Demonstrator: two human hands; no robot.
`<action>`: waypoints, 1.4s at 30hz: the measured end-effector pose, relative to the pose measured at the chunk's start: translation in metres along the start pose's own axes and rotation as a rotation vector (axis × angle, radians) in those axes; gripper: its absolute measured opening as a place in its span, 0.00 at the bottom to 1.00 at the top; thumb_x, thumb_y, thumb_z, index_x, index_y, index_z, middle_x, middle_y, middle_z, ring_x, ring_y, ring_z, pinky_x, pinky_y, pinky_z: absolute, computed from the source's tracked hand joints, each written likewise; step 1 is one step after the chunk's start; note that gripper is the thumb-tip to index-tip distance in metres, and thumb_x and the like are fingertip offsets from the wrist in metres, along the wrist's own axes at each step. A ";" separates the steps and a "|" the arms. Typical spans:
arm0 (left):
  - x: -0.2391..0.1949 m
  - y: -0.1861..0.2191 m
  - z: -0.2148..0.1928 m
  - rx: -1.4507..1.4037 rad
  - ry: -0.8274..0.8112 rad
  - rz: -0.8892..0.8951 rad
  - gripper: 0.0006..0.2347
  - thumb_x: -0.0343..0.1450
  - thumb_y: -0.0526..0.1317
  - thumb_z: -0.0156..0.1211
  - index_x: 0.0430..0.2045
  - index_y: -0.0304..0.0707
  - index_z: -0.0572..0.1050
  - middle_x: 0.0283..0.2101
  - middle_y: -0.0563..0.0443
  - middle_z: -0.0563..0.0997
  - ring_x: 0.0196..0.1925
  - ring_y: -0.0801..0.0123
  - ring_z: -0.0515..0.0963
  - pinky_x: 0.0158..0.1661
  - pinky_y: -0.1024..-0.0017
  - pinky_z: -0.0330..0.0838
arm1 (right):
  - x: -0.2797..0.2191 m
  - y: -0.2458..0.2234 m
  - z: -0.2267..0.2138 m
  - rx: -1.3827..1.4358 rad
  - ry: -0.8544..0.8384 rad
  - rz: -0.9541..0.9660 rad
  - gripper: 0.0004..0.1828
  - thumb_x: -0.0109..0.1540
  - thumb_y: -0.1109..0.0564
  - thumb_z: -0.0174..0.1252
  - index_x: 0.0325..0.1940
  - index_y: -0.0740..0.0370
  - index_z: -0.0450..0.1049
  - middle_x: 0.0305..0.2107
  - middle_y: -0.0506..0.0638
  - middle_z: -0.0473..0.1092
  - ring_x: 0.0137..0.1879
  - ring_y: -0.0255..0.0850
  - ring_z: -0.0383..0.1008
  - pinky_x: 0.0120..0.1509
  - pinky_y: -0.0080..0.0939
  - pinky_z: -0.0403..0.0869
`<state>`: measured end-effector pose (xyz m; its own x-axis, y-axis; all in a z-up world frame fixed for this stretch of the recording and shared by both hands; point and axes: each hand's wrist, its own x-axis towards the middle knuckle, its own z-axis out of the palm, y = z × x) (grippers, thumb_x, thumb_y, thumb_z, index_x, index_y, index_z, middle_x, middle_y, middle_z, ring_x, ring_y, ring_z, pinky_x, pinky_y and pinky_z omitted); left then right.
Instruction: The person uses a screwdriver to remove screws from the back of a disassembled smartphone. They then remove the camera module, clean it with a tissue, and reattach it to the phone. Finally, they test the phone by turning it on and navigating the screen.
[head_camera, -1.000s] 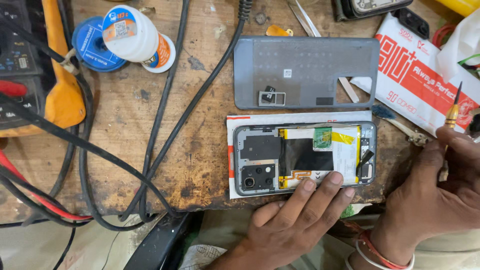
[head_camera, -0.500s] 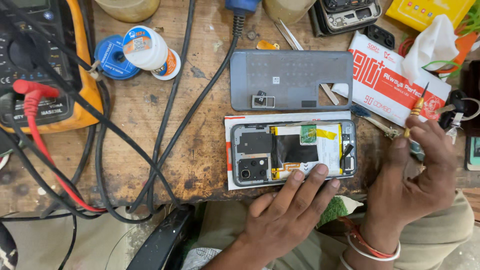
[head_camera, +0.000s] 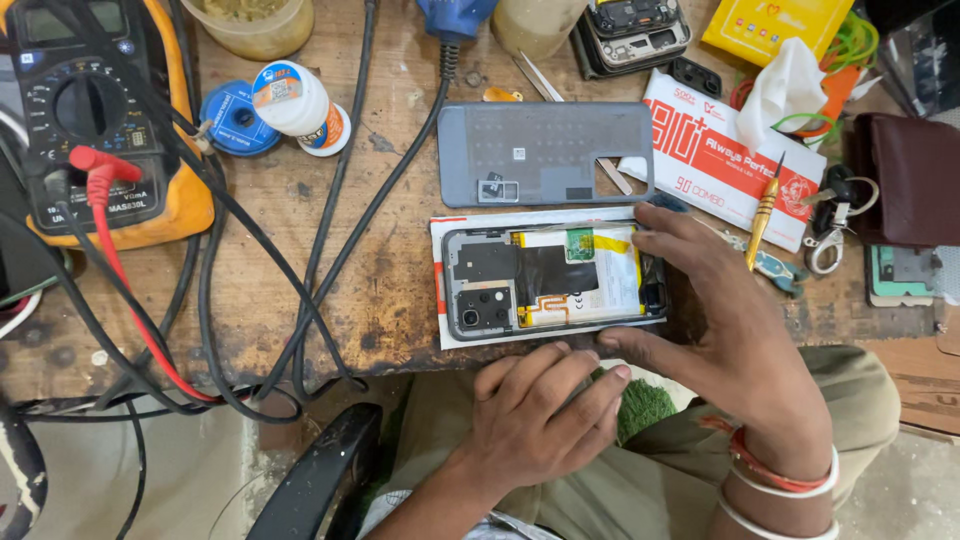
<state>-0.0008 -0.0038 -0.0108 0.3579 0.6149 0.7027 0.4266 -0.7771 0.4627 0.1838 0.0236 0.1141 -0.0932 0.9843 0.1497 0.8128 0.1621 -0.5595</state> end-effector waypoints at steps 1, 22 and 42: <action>0.001 0.001 0.000 0.010 0.002 0.002 0.16 0.73 0.44 0.67 0.56 0.54 0.76 0.55 0.60 0.74 0.60 0.70 0.72 0.59 0.68 0.58 | 0.001 0.001 -0.002 -0.008 -0.010 -0.014 0.44 0.47 0.53 0.76 0.64 0.62 0.66 0.66 0.58 0.66 0.74 0.54 0.65 0.74 0.51 0.65; 0.017 0.023 -0.017 -0.565 0.239 -0.271 0.24 0.72 0.37 0.67 0.59 0.43 0.59 0.59 0.40 0.69 0.62 0.57 0.73 0.61 0.60 0.66 | -0.032 0.007 0.014 0.269 0.336 -0.123 0.53 0.48 0.59 0.80 0.70 0.59 0.55 0.63 0.58 0.63 0.69 0.46 0.68 0.75 0.46 0.70; 0.031 -0.009 -0.049 -1.329 0.170 -0.785 0.35 0.75 0.28 0.56 0.77 0.32 0.43 0.57 0.34 0.80 0.53 0.67 0.81 0.54 0.70 0.75 | 0.026 0.055 -0.033 -0.542 0.454 0.102 0.13 0.72 0.52 0.71 0.51 0.64 0.80 0.39 0.54 0.76 0.47 0.48 0.74 0.53 0.51 0.71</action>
<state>-0.0347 0.0156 0.0330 0.2710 0.9600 0.0712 -0.5955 0.1091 0.7960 0.2447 0.0554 0.1137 0.1510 0.8475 0.5088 0.9872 -0.1022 -0.1227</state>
